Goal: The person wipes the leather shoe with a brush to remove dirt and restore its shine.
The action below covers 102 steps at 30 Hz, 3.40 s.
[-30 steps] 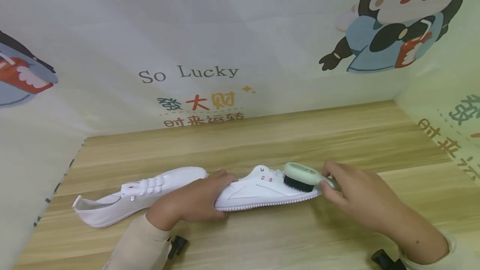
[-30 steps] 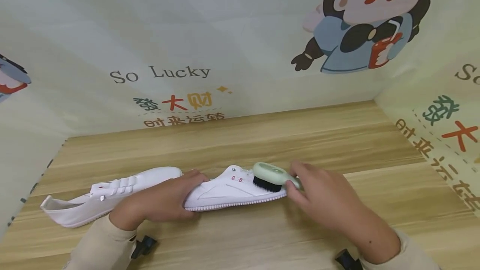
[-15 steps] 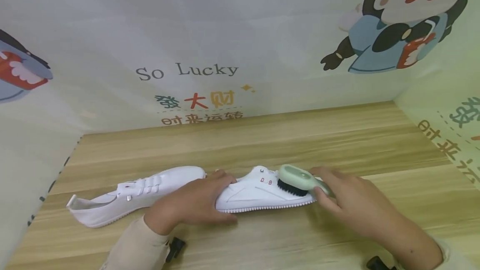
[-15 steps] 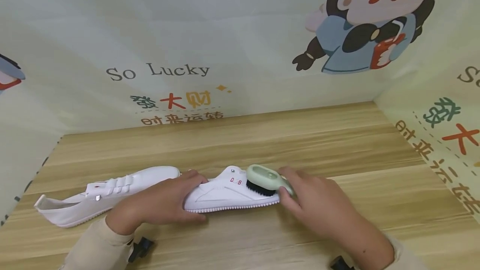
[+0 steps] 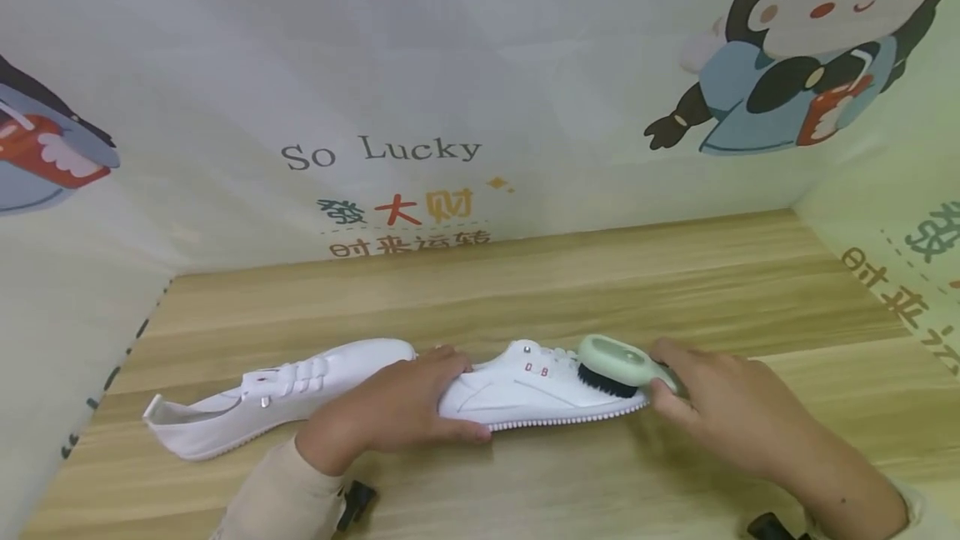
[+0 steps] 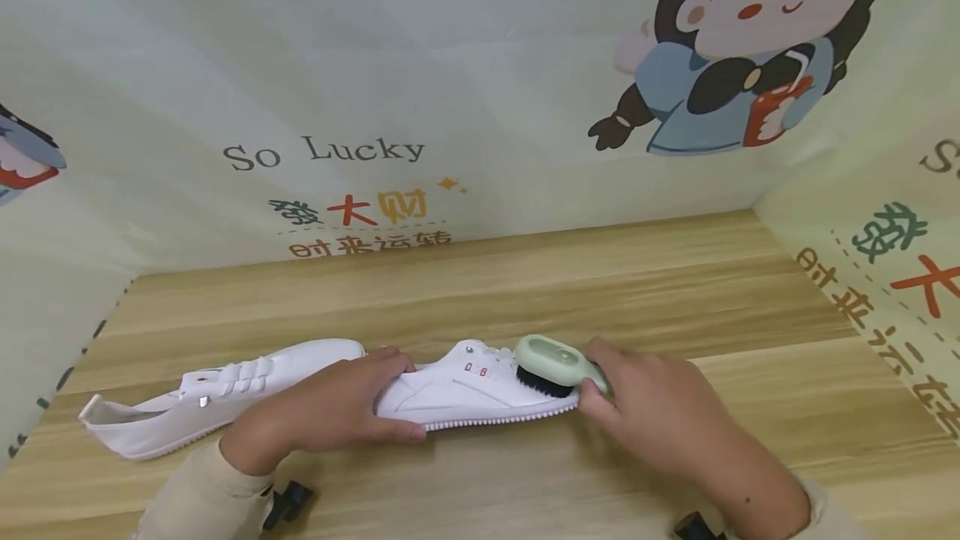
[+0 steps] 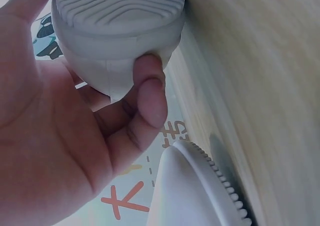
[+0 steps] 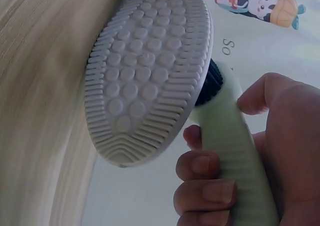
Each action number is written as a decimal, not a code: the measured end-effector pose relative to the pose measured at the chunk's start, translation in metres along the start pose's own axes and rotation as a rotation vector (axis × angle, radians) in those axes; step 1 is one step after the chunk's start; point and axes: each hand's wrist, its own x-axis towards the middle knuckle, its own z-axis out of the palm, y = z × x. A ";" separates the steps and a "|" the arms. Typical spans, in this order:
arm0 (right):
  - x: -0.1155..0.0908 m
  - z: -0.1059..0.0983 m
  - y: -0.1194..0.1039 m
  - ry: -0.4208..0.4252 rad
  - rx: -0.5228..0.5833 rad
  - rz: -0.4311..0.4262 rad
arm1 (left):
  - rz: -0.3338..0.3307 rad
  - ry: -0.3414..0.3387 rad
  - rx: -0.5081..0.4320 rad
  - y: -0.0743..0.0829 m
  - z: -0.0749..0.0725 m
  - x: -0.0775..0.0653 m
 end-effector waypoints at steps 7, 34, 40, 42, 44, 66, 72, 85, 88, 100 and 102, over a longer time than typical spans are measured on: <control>0.001 0.002 0.000 0.023 -0.009 -0.021 | 0.004 0.070 0.111 0.005 -0.003 0.000; 0.008 0.005 0.010 0.021 0.015 0.117 | -0.096 0.228 0.280 0.006 -0.004 0.002; 0.010 0.008 0.012 0.017 0.027 0.125 | -0.043 0.260 0.333 0.007 -0.002 0.001; 0.010 0.010 0.013 0.006 0.035 0.130 | -0.011 0.268 0.365 0.008 0.000 0.000; 0.010 0.011 0.013 -0.010 0.045 0.134 | 0.014 0.273 0.392 0.009 0.002 -0.002; 0.004 0.024 0.010 -0.148 0.072 0.014 | 0.013 0.206 0.498 0.025 0.014 -0.008; 0.006 0.024 0.010 -0.147 0.067 0.015 | -0.098 0.181 0.415 0.037 0.003 -0.015; 0.005 0.024 0.013 -0.186 0.034 0.040 | -0.109 0.162 0.225 0.007 -0.006 -0.007; 0.004 0.025 0.014 -0.204 0.039 0.056 | -0.111 0.142 0.163 0.002 -0.007 -0.003; 0.000 0.026 0.018 -0.217 0.074 0.077 | -0.102 0.093 0.102 -0.001 0.000 0.000; 0.000 0.025 0.019 -0.214 0.095 0.081 | -0.094 0.093 0.109 0.000 0.000 -0.001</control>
